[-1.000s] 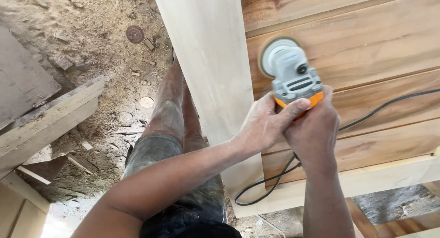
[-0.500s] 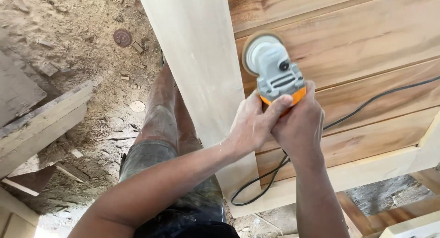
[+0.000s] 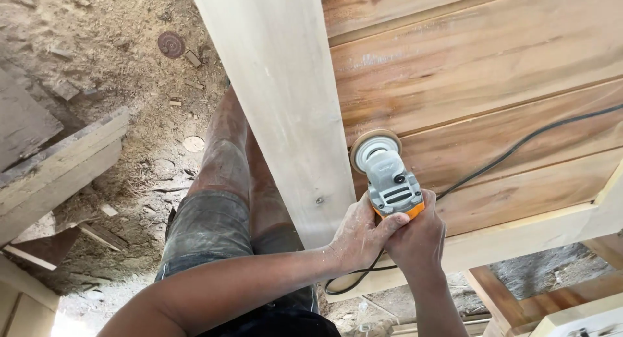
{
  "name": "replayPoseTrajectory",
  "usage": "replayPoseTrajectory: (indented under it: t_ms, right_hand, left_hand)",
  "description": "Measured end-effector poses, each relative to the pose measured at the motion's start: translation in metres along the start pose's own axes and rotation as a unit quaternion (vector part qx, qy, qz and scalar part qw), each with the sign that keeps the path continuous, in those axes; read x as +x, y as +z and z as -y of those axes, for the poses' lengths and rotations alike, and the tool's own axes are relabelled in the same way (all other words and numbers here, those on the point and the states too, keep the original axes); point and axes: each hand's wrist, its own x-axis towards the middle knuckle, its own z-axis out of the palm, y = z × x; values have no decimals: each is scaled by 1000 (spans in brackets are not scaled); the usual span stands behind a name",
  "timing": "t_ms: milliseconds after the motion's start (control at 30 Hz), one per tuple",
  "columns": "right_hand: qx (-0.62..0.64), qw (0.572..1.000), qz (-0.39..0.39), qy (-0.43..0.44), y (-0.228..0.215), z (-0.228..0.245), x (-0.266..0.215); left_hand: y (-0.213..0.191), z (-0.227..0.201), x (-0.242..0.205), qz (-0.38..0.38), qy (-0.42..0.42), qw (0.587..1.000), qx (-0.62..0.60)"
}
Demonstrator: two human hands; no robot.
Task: Sanding the surface and grooves of a wooden door using a power angle grinder equipped with a sanding disc.
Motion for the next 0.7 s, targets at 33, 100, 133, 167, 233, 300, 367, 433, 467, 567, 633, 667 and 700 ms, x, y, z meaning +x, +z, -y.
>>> replayPoseTrajectory:
  t_ms: [33, 100, 133, 167, 233, 300, 367, 433, 467, 567, 633, 667, 700]
  right_hand:
    - [10, 1000, -10, -5, 0, 0, 1]
    - [23, 1000, -19, -9, -3, 6, 8]
    - [23, 999, -30, -20, -5, 12, 14]
    - [24, 998, -41, -31, -7, 18, 20]
    - [14, 999, -25, -29, -8, 25, 26]
    - [2, 1000, -12, -26, -11, 25, 31]
    - [9, 1000, 10, -7, -13, 19, 31]
    - [-1, 1000, -9, -16, -16, 3, 31]
    - [-13, 999, -34, -21, -18, -6, 31]
    - [21, 997, -68, -39, -33, 3, 35]
    - [18, 997, -69, -34, -32, 9, 36]
    - [15, 997, -75, -28, -32, 11, 38]
    - [14, 996, -78, -30, -29, 16, 39]
  left_hand:
    - [0, -4, 2, 4, 2, 1000, 7]
    - [-2, -11, 9, 8, 2, 1000, 16]
    - [-5, -13, 14, 4, 10, 1000, 29]
    - [-7, -16, 19, 0, 19, 999, 42]
    - [-11, -15, 18, -8, 26, 999, 25]
    - [-8, -14, 21, -13, 34, 999, 6]
    - [-1, -12, 21, 4, 5, 1000, -26]
    - [10, -9, 30, 8, 13, 999, -29]
    - [16, -7, 34, 21, 22, 999, -32]
    - [23, -21, 47, 17, 30, 998, 44]
    - [20, -22, 48, 13, 16, 999, 48]
    - [19, -24, 51, 12, 4, 999, 53]
    - [14, -23, 47, 12, 7, 999, 52]
